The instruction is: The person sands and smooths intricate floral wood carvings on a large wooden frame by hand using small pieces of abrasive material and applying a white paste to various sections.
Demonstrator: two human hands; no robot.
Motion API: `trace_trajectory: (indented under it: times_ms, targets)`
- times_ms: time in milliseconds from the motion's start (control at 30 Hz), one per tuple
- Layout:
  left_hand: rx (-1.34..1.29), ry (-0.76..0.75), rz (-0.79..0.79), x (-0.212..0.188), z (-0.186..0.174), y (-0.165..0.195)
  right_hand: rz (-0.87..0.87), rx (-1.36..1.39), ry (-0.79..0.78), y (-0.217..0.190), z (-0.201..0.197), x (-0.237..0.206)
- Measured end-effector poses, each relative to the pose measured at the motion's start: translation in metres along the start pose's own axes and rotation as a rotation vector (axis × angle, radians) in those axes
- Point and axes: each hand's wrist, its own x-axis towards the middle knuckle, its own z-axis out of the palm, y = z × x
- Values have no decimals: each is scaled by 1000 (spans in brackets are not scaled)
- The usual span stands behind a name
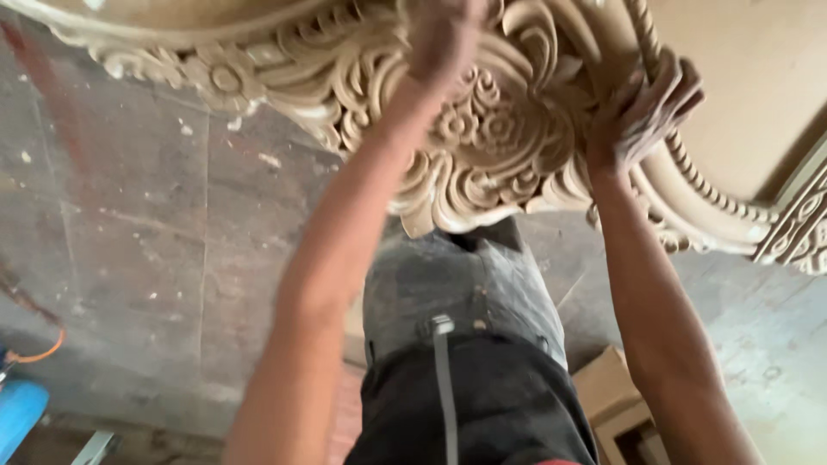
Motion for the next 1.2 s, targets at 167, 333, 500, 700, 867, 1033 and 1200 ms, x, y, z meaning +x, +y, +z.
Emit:
trace_trajectory:
  times_ms: [167, 333, 500, 700, 867, 1033, 1200]
  targets:
    - [197, -84, 370, -1, 49, 24, -63, 11, 33, -7, 0, 7]
    - [252, -153, -229, 4, -66, 14, -76, 93, -45, 11, -6, -7]
    - [915, 112, 734, -2, -126, 14, -55, 28, -30, 28, -12, -22]
    - [378, -318, -275, 0, 5, 33, 32, 19, -29, 33, -8, -31]
    - [129, -599, -76, -26, 86, 33, 75, 60, 30, 34, -7, -35]
    - [63, -759, -372, -5, 43, 74, 136, 91, 104, 39, -4, -34]
    - [617, -726, -10, 22, 9, 75, 149, 154, 141, 38, -5, -33]
